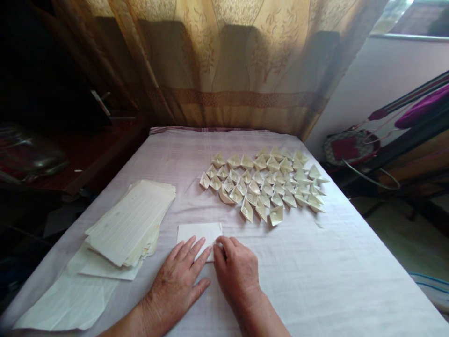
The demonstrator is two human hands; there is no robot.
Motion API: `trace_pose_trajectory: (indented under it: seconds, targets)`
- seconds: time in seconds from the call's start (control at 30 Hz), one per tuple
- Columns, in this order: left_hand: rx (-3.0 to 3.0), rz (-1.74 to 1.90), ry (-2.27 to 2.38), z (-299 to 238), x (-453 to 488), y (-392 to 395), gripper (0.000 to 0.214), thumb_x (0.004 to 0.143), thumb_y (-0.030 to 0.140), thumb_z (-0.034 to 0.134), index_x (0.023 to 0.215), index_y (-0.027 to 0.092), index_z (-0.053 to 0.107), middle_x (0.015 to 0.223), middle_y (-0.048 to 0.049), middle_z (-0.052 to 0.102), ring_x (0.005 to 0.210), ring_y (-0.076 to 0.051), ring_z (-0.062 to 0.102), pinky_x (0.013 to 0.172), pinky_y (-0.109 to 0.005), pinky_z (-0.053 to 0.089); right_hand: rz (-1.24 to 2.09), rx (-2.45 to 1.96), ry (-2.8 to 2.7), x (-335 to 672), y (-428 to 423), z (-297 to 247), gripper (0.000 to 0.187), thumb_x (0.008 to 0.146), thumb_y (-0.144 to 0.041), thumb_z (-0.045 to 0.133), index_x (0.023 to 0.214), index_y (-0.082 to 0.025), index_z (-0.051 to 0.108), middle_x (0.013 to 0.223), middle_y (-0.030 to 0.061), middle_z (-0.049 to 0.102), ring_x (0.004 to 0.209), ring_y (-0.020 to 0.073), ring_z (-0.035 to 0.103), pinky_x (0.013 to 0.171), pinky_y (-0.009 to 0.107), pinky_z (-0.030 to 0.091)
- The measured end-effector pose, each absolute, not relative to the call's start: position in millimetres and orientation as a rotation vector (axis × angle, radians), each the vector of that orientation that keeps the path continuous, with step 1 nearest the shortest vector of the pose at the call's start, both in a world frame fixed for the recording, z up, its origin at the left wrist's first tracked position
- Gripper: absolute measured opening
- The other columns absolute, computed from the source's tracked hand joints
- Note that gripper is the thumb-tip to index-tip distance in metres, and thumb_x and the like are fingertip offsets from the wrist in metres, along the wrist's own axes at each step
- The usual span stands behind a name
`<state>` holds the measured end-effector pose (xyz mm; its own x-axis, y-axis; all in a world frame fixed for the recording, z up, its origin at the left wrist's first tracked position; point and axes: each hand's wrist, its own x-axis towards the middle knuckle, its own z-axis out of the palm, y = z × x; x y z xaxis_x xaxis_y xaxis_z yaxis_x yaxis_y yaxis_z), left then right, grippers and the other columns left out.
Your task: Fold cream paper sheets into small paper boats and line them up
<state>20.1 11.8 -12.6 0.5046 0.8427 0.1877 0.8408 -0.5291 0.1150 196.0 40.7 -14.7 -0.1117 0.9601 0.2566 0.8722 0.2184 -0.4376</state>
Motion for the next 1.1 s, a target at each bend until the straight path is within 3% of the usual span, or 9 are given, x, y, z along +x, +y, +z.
trace_pose_trajectory:
  seconds: [0.27,0.7,1.1]
  targets:
    - [2.768,0.384,1.549,-14.8,21.1,12.5,0.054,0.091,0.046,0.060,0.140,0.024,0.052,0.143,-0.0080,0.057,0.131,-0.031,0.052,0.105,-0.049,0.044,0.217,-1.711,-2.053,195.9,40.4,-14.7,0.027,0.096,-0.030,0.045,0.090,-0.023,0.070,0.076,0.0015,0.069,0.061,0.0134,0.063,0.059,0.024,0.033]
    - [2.808,0.404,1.527,-15.3,19.2,13.7,0.051,0.092,0.041,0.057,0.140,0.023,0.051,0.144,-0.0065,0.056,0.130,-0.030,0.052,0.106,-0.048,0.042,0.060,-1.800,-2.131,193.8,44.7,-11.2,0.026,0.092,-0.028,0.052,0.110,-0.025,0.070,0.077,0.0016,0.069,0.059,0.0133,0.061,0.057,0.025,0.031]
    - [2.864,0.454,1.525,-15.1,16.9,14.6,0.053,0.094,0.050,0.053,0.140,0.024,0.052,0.143,-0.0050,0.056,0.130,-0.027,0.051,0.106,-0.045,0.040,0.072,-1.814,-2.134,194.5,43.6,-12.1,0.027,0.093,-0.029,0.051,0.112,-0.024,0.070,0.077,0.0008,0.067,0.060,0.0139,0.061,0.058,0.026,0.030]
